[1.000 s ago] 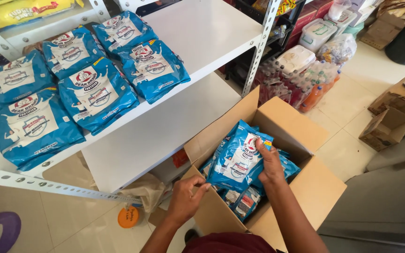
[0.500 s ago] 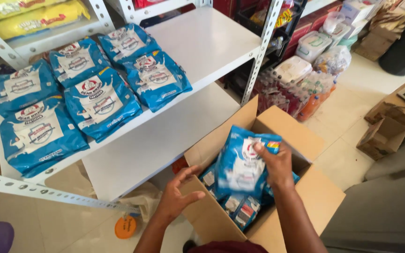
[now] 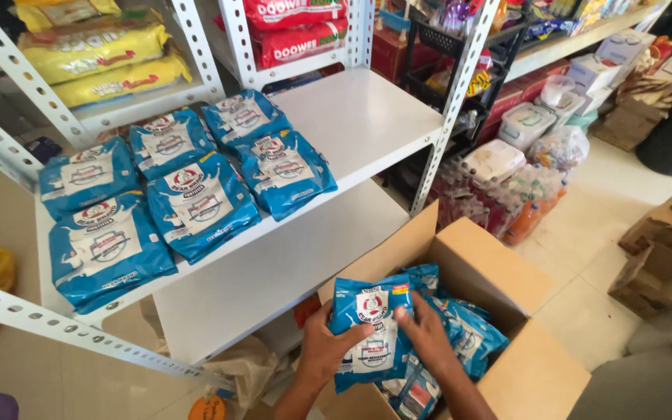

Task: Stocking shelves with milk powder packets from a box.

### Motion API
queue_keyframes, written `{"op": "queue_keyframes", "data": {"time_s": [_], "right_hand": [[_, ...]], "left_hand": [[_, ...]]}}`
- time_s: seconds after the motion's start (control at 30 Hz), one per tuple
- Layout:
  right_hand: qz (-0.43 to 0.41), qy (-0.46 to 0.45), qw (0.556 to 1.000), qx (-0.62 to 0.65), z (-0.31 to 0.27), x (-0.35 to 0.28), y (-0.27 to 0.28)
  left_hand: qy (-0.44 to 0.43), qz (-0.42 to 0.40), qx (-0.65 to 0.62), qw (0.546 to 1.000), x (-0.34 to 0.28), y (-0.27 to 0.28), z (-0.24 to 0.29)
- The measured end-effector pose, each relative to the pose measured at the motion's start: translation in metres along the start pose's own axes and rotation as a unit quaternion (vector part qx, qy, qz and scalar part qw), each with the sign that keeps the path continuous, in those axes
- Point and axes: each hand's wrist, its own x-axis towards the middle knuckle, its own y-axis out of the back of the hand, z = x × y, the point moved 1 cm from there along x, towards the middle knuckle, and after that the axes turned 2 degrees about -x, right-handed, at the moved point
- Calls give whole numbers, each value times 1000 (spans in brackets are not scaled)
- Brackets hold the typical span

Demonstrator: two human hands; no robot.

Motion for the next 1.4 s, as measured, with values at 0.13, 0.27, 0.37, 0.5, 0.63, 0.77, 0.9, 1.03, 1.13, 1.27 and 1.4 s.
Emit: {"op": "queue_keyframes", "data": {"time_s": [0.13,0.27,0.37,0.5,0.63,0.77,0.9,1.03,1.13,1.27,1.4], "right_hand": [[23,-84,995,37,17,-10,-15],[59,-49,986,145,20,-1,-16],[42,26,995,86,0,5,-10],[16,-132,990,54,0,1,-3],[-154,-225,961,52,7,-11,-3],[-178,-122,972,88,3,-20,-1],[-167,-106,978,61,3,-17,9],[-182,-121,969,114,-16,-13,8],[-164,-83,977,111,-38,-13,-2],[-111,-30,992,57,-18,-10,-10],[-108,-18,991,73,-4,8,-1]], "left_hand": [[7,-37,55,998,1,2,-6],[-11,-27,154,988,-12,-11,28],[34,-28,127,991,-10,-5,24],[-16,-6,118,993,0,14,3],[-117,30,91,989,10,29,-5],[-43,28,13,999,12,29,1],[-36,-5,-51,998,10,29,-1],[-21,22,-100,995,18,43,-16],[-7,23,-146,989,19,43,-19],[1,36,-167,985,19,41,-17],[-49,43,21,998,34,44,-4]]}}
